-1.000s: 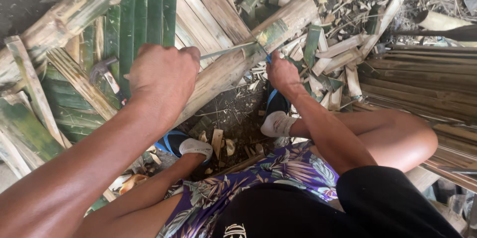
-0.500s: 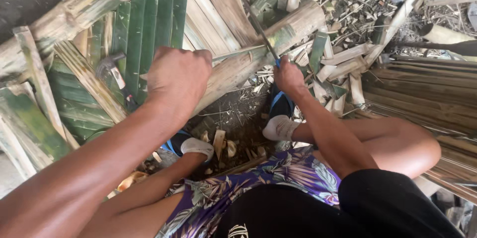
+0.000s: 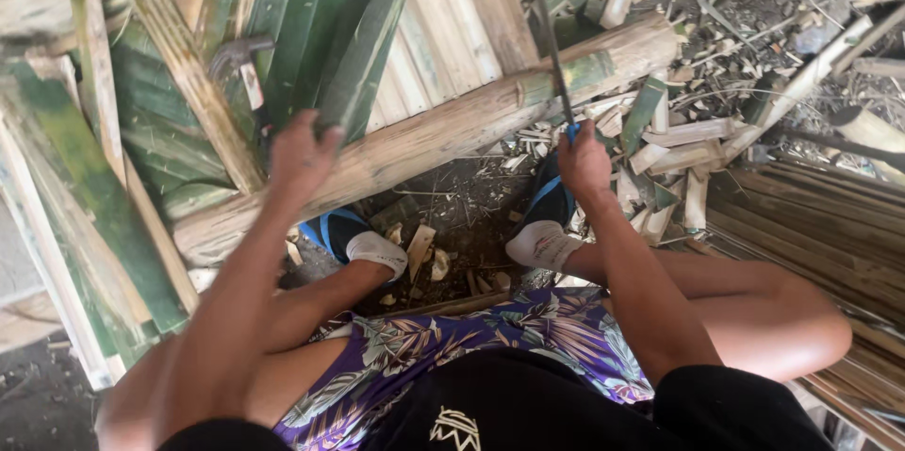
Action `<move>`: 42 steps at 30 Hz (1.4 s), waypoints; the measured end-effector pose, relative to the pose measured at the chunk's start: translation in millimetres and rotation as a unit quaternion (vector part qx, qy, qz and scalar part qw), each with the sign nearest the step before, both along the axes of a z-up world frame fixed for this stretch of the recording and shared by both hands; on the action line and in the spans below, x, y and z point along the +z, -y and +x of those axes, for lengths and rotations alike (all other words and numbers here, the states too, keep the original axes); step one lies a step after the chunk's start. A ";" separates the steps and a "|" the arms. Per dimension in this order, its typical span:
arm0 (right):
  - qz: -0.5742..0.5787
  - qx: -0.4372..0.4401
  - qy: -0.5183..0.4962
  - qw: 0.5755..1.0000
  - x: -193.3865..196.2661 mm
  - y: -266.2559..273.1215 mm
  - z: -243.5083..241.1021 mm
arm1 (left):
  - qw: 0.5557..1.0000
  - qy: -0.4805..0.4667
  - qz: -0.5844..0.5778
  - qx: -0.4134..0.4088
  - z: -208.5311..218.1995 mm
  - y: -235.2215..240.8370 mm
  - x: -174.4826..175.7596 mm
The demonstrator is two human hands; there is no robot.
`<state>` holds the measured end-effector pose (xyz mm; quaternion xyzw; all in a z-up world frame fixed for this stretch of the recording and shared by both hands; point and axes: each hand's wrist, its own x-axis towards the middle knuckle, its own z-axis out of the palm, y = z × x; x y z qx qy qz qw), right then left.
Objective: The person uses a machete to split bamboo strips and a hammer to nail them onto a wooden frame, constructing a roof. They repeatedly cut bamboo, position the strips, and hammer nails to secure them in place.
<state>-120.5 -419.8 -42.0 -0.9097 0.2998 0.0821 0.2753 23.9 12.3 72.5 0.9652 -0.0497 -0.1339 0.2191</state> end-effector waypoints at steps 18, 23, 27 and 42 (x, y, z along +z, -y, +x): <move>0.025 0.109 0.051 0.992 62.0 -57.7 25.6 | 0.994 0.099 -0.055 0.000 -74.2 28.7 -91.1; 0.022 0.143 0.039 0.989 48.6 -72.2 49.3 | 0.981 0.137 -0.137 0.013 -77.6 21.8 -108.7; 0.019 0.163 0.079 0.983 48.2 -80.0 52.2 | 0.978 0.143 -0.149 0.018 -76.9 21.2 -114.5; -0.019 0.300 0.016 0.953 98.6 -49.0 94.5 | 0.983 0.109 -0.143 0.028 -73.0 28.1 -111.1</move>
